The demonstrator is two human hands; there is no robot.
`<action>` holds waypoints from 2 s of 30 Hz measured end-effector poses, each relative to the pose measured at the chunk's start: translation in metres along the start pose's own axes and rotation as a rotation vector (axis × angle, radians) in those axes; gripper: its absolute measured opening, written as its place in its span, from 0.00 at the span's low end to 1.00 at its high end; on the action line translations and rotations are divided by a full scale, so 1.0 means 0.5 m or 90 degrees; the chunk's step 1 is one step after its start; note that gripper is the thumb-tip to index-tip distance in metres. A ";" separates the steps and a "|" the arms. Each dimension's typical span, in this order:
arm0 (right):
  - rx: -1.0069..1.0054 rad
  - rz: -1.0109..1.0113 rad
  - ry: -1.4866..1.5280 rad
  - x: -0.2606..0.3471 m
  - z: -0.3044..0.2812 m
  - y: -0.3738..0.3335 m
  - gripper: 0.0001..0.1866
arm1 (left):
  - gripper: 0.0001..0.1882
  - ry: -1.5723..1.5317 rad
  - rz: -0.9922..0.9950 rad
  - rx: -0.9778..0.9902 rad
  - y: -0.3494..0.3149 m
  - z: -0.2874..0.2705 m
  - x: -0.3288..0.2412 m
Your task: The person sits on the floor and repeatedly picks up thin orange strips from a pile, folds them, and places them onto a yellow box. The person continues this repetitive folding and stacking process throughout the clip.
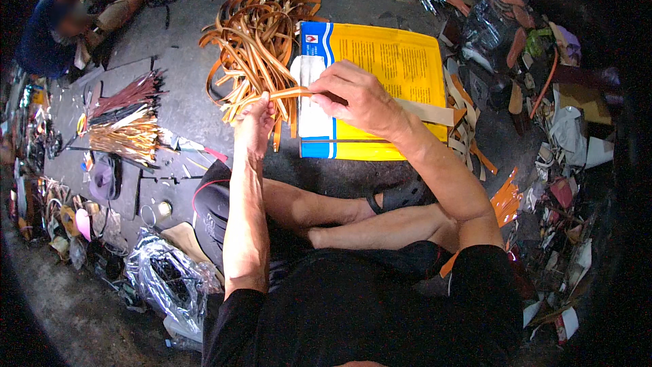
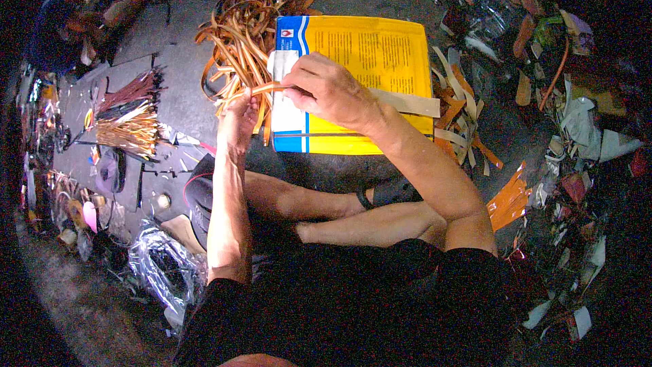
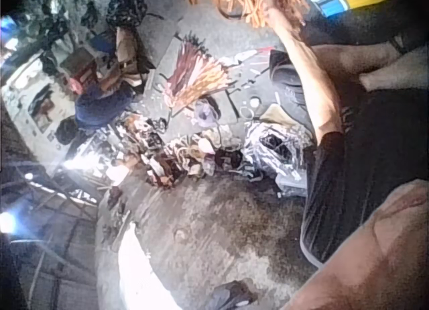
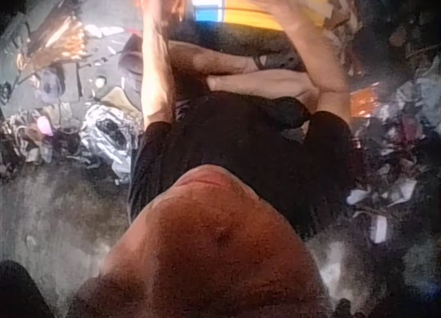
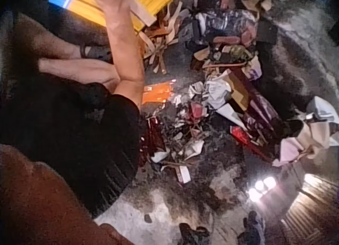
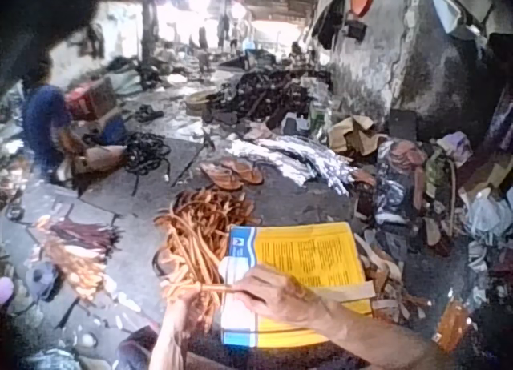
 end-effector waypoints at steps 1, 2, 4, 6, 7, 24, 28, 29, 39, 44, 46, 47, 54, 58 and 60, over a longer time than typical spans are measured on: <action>-0.006 -0.006 0.005 0.001 0.002 0.005 0.07 | 0.05 0.005 -0.005 -0.002 0.013 -0.017 0.002; -0.013 -0.011 0.009 0.001 0.008 0.012 0.07 | 0.05 -0.013 -0.004 0.006 0.022 -0.023 -0.002; -0.025 -0.015 0.015 0.003 0.013 0.017 0.07 | 0.06 -0.154 -0.039 0.037 0.031 -0.035 0.003; -0.041 -0.008 0.015 -0.001 0.017 0.018 0.07 | 0.11 -0.354 -0.084 0.055 0.002 0.007 -0.004; -0.039 0.005 0.016 -0.005 0.015 0.016 0.07 | 0.15 -0.446 -0.111 0.068 -0.018 0.037 -0.001; 0.008 0.059 0.046 -0.005 0.005 -0.004 0.08 | 0.06 0.004 -0.021 0.042 -0.025 0.045 0.003; 0.016 0.048 0.034 -0.007 0.003 -0.005 0.08 | 0.07 0.051 -0.039 -0.013 -0.004 0.015 -0.001; 0.009 0.041 0.033 -0.006 0.004 -0.001 0.08 | 0.08 0.064 -0.036 -0.028 0.002 0.005 -0.003; -0.023 0.029 0.032 -0.002 0.015 0.010 0.07 | 0.08 0.075 0.063 0.075 -0.095 0.133 -0.011; -0.003 0.034 0.027 -0.001 0.007 -0.003 0.07 | 0.06 0.039 0.015 0.052 -0.070 0.101 -0.008; -0.005 0.030 0.025 0.000 0.005 -0.005 0.07 | 0.06 0.043 0.016 0.045 -0.056 0.084 -0.004; -0.010 0.026 0.025 -0.001 0.005 -0.005 0.08 | 0.06 0.045 0.017 0.043 -0.053 0.082 -0.004; 0.011 0.035 0.011 -0.007 -0.001 -0.013 0.08 | 0.06 0.062 -0.004 0.018 -0.039 0.055 -0.009; -0.024 -0.006 0.036 0.001 0.013 0.015 0.06 | 0.06 0.057 0.014 0.015 -0.026 0.030 -0.008; -0.001 0.011 0.015 -0.004 0.008 0.002 0.06 | 0.07 0.029 0.030 0.003 -0.026 0.022 -0.013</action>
Point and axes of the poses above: each hand's wrist, its own y-axis towards the middle knuckle, its own z-axis out of the palm, x = y × z, the point moved 6 cm from there along y, towards the middle knuckle, and after that the axes turned 8 degrees about -z, right-handed, at the moved point
